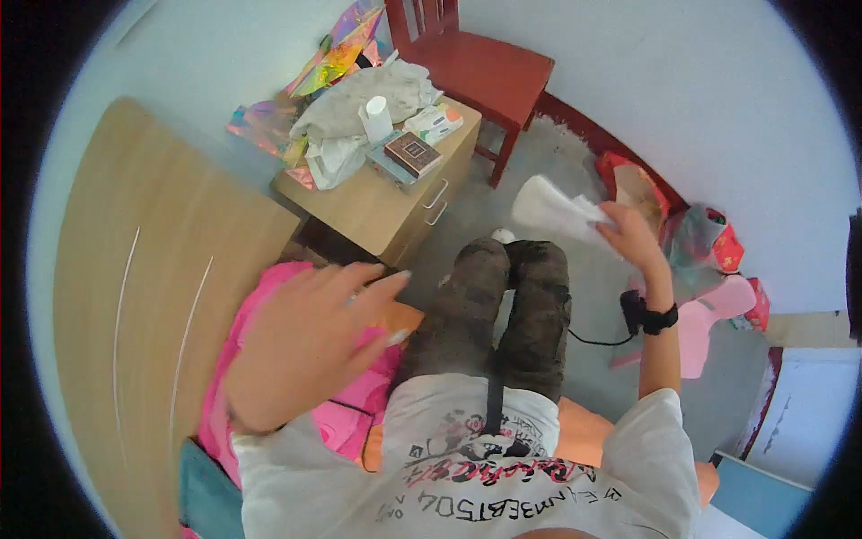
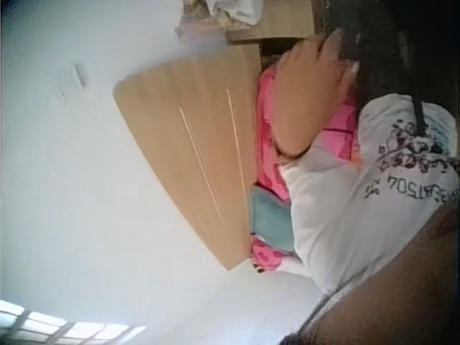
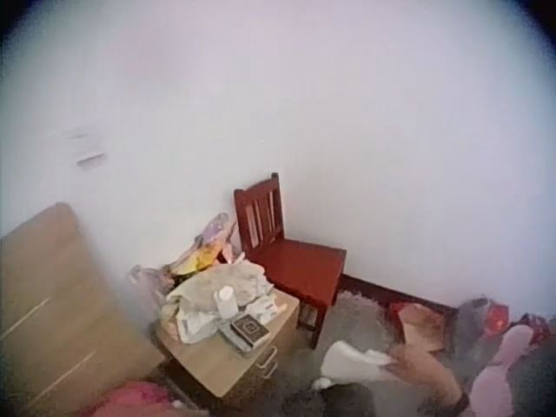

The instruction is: The person wipes the headboard of a bed, the doors of a wardrobe, and a small pink chair using a white cloth, then sits down and folds the cloth.

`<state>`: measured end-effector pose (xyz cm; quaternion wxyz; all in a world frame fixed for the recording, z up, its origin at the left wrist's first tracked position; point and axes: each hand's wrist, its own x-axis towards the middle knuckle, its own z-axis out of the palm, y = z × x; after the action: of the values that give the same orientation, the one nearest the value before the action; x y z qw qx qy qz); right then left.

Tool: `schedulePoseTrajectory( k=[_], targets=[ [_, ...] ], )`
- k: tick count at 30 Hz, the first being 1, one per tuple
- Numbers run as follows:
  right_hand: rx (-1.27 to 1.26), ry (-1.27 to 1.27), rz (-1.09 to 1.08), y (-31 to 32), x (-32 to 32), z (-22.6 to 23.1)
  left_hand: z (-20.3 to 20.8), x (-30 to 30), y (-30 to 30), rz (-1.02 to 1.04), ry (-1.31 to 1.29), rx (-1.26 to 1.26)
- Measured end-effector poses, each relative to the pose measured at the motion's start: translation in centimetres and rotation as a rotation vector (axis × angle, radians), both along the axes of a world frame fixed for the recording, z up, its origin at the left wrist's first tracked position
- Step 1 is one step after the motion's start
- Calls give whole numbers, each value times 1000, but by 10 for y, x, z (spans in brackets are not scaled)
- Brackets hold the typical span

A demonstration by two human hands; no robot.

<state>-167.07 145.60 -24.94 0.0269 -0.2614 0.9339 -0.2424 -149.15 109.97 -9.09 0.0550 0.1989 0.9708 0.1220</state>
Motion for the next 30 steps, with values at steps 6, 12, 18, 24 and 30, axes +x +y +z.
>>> schedulePoseTrajectory(
  k=[6,12,18,24,30],
  targets=[
    [69,-72,427,-60,70,14,-135,7,51,-36,279,220],
    [-70,-79,652,-153,72,-23,-204,-13,22,286,-40,97],
    [-62,185,402,-284,38,-103,-280,-72,-71,672,500,87],
    [-30,269,412,-327,27,-222,-379,-81,-93,703,37,157],
    [161,10,453,-353,34,-225,-360,-68,-102,787,-152,230]
  ],
)
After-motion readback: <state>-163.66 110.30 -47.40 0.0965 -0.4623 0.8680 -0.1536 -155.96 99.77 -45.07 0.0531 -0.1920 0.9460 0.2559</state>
